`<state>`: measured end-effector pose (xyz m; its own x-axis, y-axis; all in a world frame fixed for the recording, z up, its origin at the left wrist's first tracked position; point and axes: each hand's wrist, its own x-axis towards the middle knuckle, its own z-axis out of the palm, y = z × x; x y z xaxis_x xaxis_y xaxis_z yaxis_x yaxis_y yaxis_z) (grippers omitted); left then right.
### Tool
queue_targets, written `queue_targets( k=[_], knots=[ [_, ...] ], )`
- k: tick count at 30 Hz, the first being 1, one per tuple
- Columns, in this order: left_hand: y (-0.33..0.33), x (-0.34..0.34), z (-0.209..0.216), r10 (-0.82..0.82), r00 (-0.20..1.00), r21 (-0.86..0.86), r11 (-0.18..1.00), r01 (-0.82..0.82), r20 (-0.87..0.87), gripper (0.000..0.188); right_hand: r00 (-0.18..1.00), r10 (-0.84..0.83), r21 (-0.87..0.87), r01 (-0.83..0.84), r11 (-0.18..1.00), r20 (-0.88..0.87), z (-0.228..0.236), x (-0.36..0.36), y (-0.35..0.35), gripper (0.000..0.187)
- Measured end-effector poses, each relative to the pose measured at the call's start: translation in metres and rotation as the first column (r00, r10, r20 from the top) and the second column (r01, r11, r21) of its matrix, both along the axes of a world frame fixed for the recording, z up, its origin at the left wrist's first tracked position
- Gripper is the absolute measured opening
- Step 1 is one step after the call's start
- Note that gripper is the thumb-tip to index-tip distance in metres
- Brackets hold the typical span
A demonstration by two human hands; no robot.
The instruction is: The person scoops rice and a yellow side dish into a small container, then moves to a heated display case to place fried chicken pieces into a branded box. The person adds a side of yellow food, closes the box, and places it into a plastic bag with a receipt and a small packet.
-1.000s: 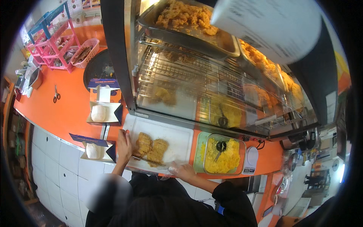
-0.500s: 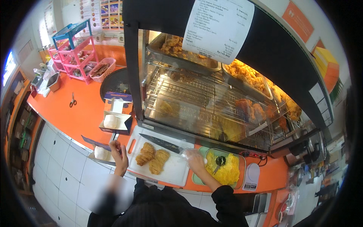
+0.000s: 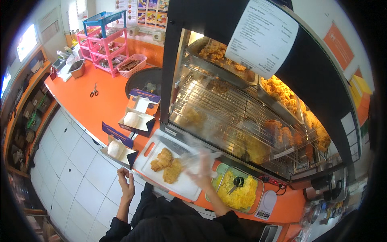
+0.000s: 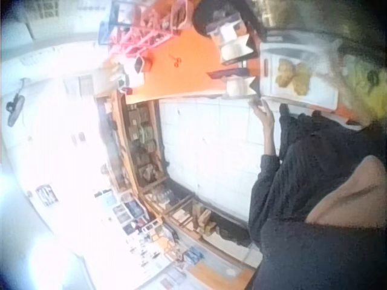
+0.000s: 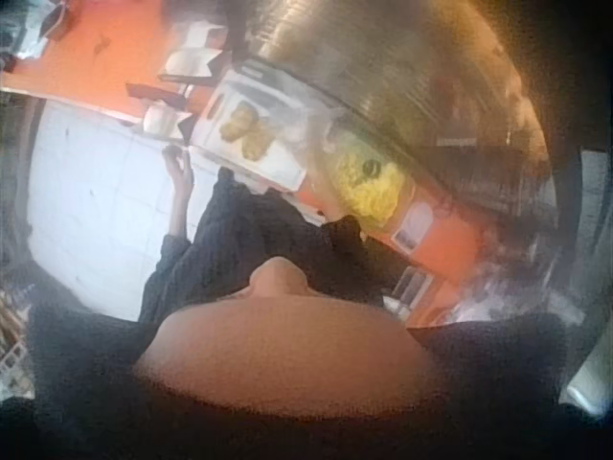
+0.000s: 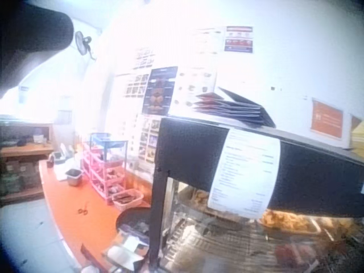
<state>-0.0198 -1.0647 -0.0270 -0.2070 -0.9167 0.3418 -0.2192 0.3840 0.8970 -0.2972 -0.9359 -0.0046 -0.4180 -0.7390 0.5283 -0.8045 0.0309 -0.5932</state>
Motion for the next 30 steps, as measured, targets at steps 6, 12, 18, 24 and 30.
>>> queue_targets(
  k=[6, 12, 18, 24, 30],
  knots=[
    [0.051, 0.055, -0.052, 0.047, 0.973, 0.355, 0.926, -0.126, 0.224, 0.025, 0.780, 0.146, 0.473, 0.209, 0.856, -0.609, -0.060, 0.053, -0.023, 0.102],
    [0.084, 0.148, -0.224, -0.639, 0.647, 0.898, 0.399, -0.184, 0.416, 0.076, 0.999, 0.020, 0.592, 0.003, 0.806, -0.032, -0.037, 0.070, -0.031, 0.096],
    [-0.010, 0.108, -0.078, -0.439, 0.862, 0.967, -0.089, 0.239, -0.254, 0.072, 1.000, 0.006, 0.574, 0.012, 0.819, -0.030, -0.046, 0.073, -0.022, 0.082],
    [-0.103, 0.110, 0.030, -0.306, 0.909, 0.768, 0.495, 0.406, -0.283, 0.052, 0.984, -0.178, 0.426, 0.156, 0.891, 0.012, -0.083, 0.072, -0.022, 0.072],
    [-0.173, 0.102, 0.023, -0.033, 0.987, 0.515, 0.850, 0.112, -0.159, 0.026, 0.902, -0.377, 0.568, 0.426, 0.704, -0.210, -0.065, 0.105, -0.043, 0.068]
  ],
)
